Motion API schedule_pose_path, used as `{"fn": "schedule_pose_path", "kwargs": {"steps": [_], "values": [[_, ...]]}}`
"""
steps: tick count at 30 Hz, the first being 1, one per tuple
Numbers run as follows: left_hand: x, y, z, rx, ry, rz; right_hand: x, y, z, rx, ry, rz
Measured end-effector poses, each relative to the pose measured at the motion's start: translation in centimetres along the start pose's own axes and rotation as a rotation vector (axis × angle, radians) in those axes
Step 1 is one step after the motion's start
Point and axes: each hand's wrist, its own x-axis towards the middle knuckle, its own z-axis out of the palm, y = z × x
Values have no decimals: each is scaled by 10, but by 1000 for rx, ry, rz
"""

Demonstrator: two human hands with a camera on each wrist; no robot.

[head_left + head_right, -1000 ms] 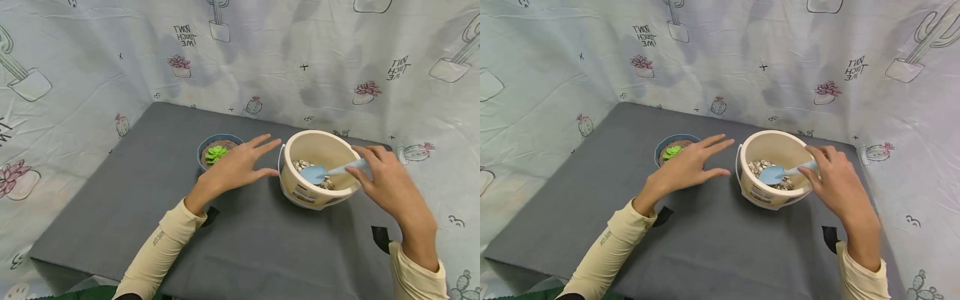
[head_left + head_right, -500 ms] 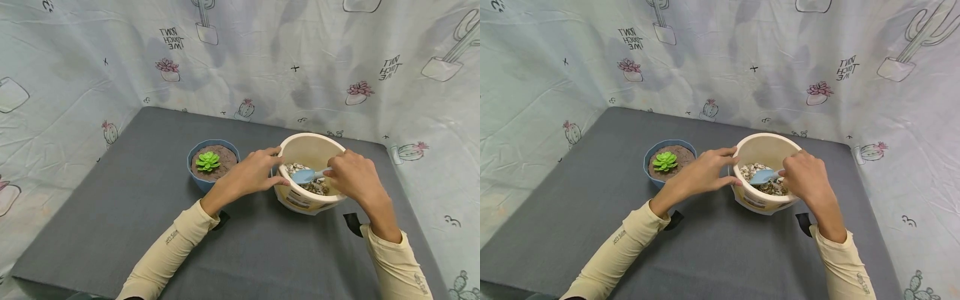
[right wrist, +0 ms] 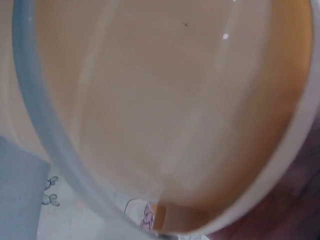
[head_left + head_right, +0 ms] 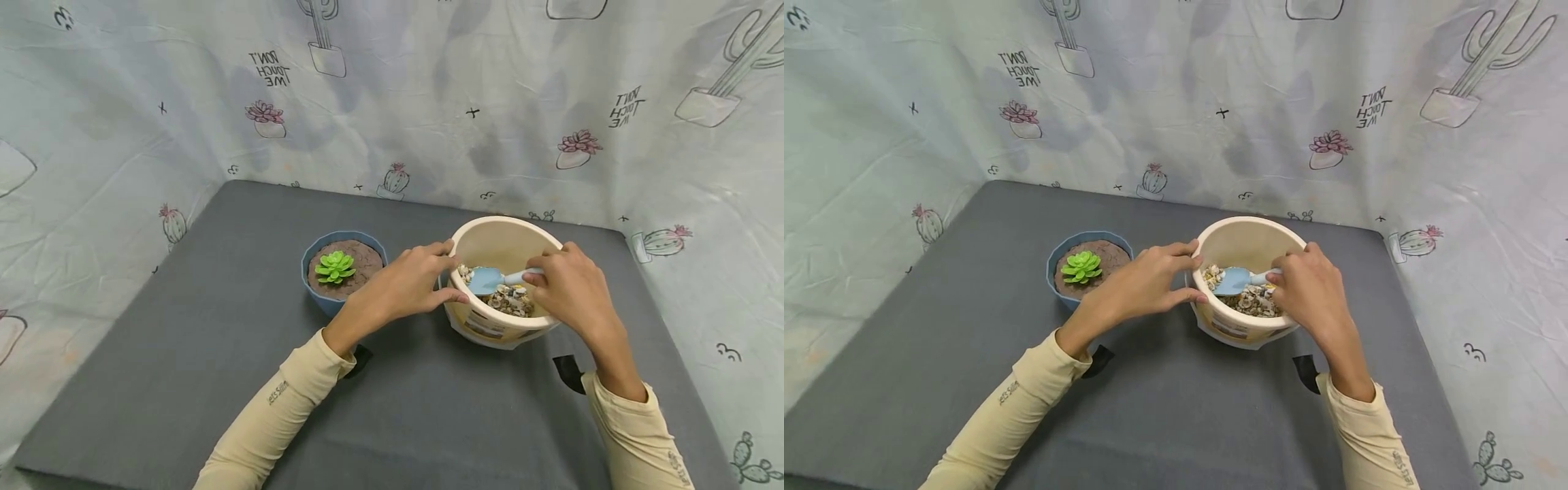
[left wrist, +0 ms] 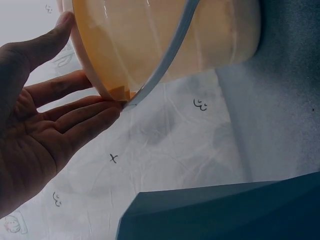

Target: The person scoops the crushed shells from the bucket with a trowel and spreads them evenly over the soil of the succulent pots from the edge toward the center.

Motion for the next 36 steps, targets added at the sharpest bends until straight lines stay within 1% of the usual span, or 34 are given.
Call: {"fn": "schedule_pose_path", "kwargs": {"steps": [4, 7, 12, 17, 22, 25, 28, 32, 34, 36], "values": [[-1, 0, -1, -17, -6, -6, -6, 1, -5, 36, 90, 26], [-2, -1, -1, -28, 0, -14, -10, 3, -10, 80, 130, 54], [-7, -5, 1, -60, 31, -13, -15, 6, -15, 133, 140, 94], [-9, -9, 6, -99, 34, 7, -25, 9, -22, 146, 167, 105], [-11, -10, 8, -108, 18, 13, -35, 11, -33, 140, 186, 128], [-13, -11, 8, -109, -2, 14, -40, 11, -41, 133, 177, 154], [-17, -14, 8, -105, -24, 26, -43, 9, -48, 127, 194, 162], [-25, -23, 2, -97, -21, 54, -44, 4, -56, 152, 243, 158], [-34, -30, -6, -94, -1, 58, -42, -1, -58, 171, 271, 144], [-47, -40, -17, -97, 31, 43, -39, -8, -58, 190, 296, 115]]}}
